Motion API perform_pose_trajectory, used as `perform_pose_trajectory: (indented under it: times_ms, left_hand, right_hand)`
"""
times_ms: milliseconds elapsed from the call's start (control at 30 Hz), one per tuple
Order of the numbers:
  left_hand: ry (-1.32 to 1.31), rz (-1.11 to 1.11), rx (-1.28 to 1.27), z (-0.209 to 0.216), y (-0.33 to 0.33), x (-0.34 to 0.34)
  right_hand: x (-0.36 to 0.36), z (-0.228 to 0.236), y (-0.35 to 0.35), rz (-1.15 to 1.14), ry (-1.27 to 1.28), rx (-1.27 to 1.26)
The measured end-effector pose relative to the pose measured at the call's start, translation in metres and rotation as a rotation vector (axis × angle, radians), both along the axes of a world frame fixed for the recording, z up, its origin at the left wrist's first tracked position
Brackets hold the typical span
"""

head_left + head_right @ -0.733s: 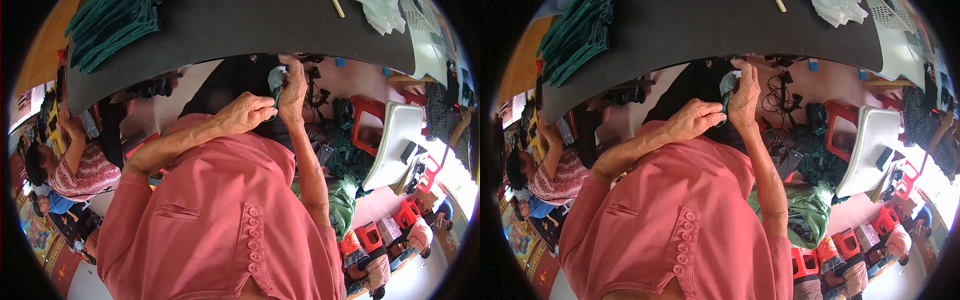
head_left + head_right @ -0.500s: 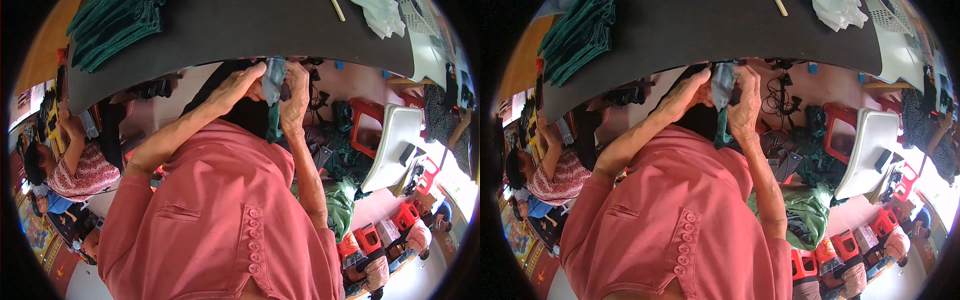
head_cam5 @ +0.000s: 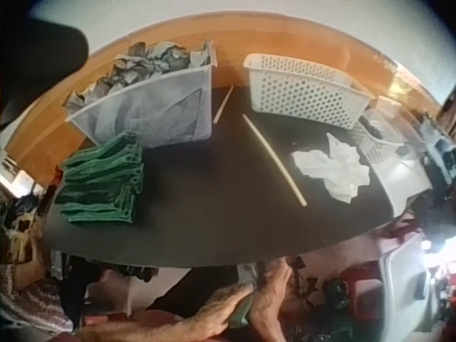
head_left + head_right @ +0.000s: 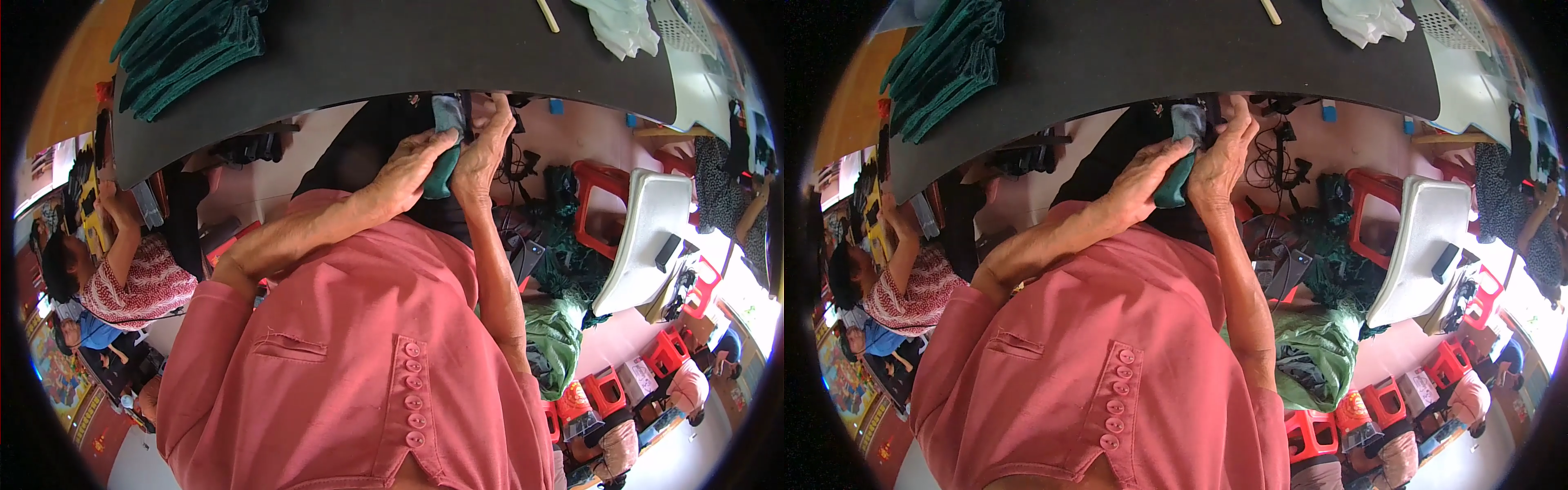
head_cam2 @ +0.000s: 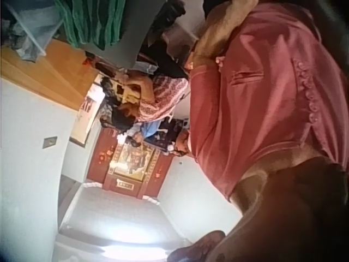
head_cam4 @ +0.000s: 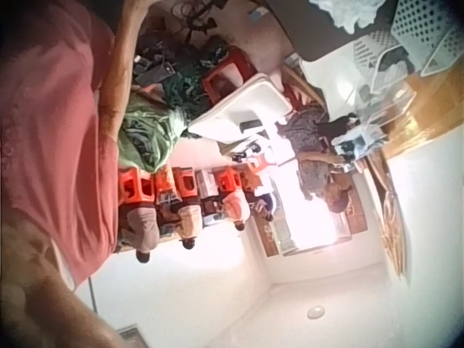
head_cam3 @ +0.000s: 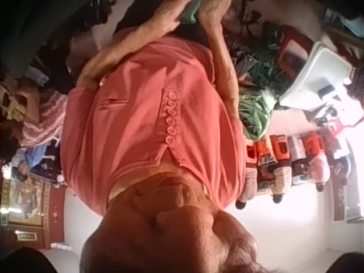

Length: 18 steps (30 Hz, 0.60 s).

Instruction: Folding and stacking small pieces of green textile fabric at a workshop table.

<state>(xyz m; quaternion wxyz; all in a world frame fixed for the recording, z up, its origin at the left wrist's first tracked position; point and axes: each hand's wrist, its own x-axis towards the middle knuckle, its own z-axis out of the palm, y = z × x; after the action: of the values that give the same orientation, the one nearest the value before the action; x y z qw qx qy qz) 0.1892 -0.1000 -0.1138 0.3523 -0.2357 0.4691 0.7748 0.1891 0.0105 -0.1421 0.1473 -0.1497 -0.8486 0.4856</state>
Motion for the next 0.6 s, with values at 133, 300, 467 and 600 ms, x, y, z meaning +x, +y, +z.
perform_pose_trajectory:
  times_ms: [133, 300, 467, 600]
  left_hand:
    - [0.233, -0.067, 0.133, -0.028, -0.014, 0.004]
    - [-0.017, -0.123, 0.419, -0.026, -0.023, -0.041]
    - [0.027, 0.072, 0.142, -0.016, 0.009, -0.028]
    - [0.031, 0.046, 0.110, -0.022, 0.009, -0.021]
  right_hand:
    - [0.003, -0.005, 0.009, 0.121, -0.049, -0.226]
    - [0.006, 0.002, 0.003, 0.192, 0.219, 0.083]
    - [0.005, 0.007, -0.004, 0.209, 0.232, 0.184]
    - [0.004, 0.002, -0.005, 0.051, 0.190, -0.020]
